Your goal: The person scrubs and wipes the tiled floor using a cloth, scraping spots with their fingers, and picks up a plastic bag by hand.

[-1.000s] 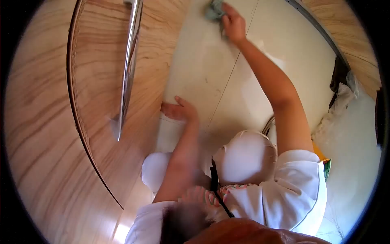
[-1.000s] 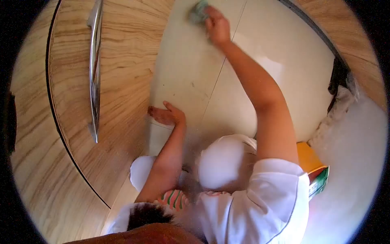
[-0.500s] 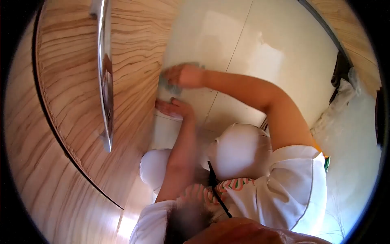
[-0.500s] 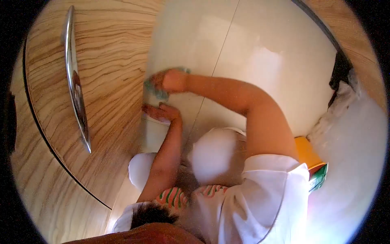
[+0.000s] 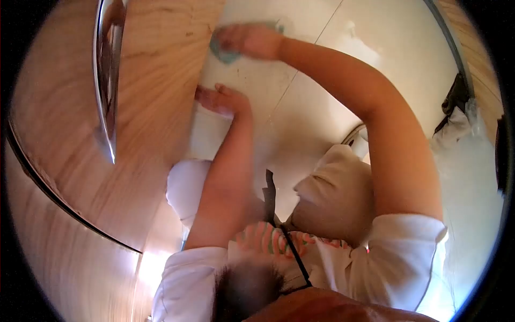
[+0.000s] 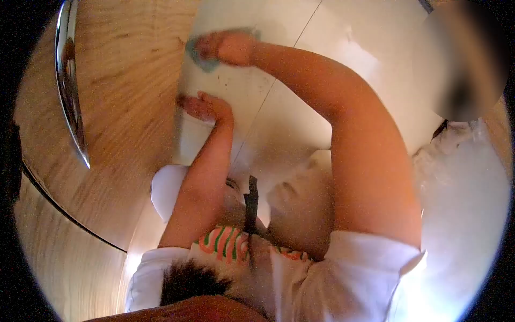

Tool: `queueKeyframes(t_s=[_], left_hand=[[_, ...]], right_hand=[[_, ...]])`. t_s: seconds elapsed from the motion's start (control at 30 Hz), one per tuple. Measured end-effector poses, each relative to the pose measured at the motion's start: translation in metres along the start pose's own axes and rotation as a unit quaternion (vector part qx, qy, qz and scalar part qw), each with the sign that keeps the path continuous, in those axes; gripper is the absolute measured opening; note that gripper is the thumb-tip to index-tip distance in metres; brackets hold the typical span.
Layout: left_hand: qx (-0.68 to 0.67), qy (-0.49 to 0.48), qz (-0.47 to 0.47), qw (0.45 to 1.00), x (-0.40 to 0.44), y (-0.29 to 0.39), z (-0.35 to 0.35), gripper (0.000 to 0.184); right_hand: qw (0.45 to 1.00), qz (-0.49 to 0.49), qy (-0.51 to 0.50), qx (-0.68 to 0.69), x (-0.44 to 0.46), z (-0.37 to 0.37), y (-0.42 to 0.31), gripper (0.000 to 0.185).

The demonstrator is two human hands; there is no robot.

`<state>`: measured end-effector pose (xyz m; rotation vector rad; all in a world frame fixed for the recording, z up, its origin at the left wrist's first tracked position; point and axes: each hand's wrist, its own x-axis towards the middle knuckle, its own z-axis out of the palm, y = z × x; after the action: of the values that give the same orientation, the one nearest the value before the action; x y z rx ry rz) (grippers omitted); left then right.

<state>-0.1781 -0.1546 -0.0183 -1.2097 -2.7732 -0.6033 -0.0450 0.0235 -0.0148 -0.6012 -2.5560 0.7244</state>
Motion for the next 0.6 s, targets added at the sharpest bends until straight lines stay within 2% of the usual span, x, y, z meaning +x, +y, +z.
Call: queueKeyframes(t_s=[0.03, 0.1, 0.17, 0.2, 0.23, 0.27, 0.33, 0.43, 0.47, 0.5, 0.53, 0.57, 0.6], left_hand=[[-0.007, -0.001, 0.005, 1.0, 0.002, -0.001, 0.002, 0.058], [-0.012, 0.006, 0.003, 1.0, -0.004, -0.009, -0.002, 0.059], [-0.006, -0.01, -0.017, 1.0, 0.005, 0.015, -0.012, 0.059], [0.012, 0.023, 0.02, 0.999, 0.003, 0.002, 0.002, 0.061], [0.01, 0.028, 0.02, 0.999, 0.007, 0.004, 0.005, 0.061], [0.013, 0.031, 0.017, 0.999, 0.006, 0.007, 0.004, 0.062], [0.018, 0.032, 0.016, 0.999, 0.002, 0.004, 0.006, 0.062], [0.024, 0.052, 0.02, 0.998, 0.005, -0.002, 0.012, 0.06], [0.026, 0.064, 0.022, 0.997, 0.003, 0.002, 0.012, 0.059], [0.024, 0.078, 0.024, 0.996, 0.005, 0.006, 0.013, 0.058], [0.019, 0.079, 0.03, 0.996, 0.008, 0.008, 0.013, 0.058], [0.027, 0.068, 0.025, 0.997, 0.009, 0.008, 0.011, 0.058], [0.038, 0.054, 0.018, 0.998, 0.006, 0.007, 0.008, 0.059]], right_hand=[[0.993, -0.116, -0.031, 0.011, -0.006, 0.009, -0.018, 0.035], [0.985, -0.146, -0.086, 0.046, -0.007, 0.027, -0.036, 0.037], [0.992, -0.083, -0.088, 0.039, -0.009, 0.018, -0.04, 0.039], [0.995, -0.053, -0.084, 0.029, -0.006, 0.011, -0.034, 0.041], [0.98, 0.023, 0.02, 0.196, -0.012, -0.004, -0.028, 0.043], [0.969, 0.133, 0.063, 0.196, -0.037, -0.021, -0.014, 0.039], [0.896, 0.346, 0.163, 0.226, -0.089, -0.054, 0.015, 0.031], [0.787, 0.53, 0.213, 0.235, -0.105, -0.128, 0.046, 0.027], [0.882, 0.382, 0.275, 0.025, -0.132, -0.095, 0.075, 0.031], [0.907, 0.205, 0.313, -0.192, -0.155, -0.054, 0.098, 0.034], [0.909, 0.187, 0.343, 0.148, -0.145, -0.018, 0.068, 0.044], [0.781, 0.162, 0.392, 0.458, -0.136, 0.018, 0.04, 0.058], [0.883, 0.276, 0.266, 0.27, -0.113, 0.012, -0.025, 0.049]])
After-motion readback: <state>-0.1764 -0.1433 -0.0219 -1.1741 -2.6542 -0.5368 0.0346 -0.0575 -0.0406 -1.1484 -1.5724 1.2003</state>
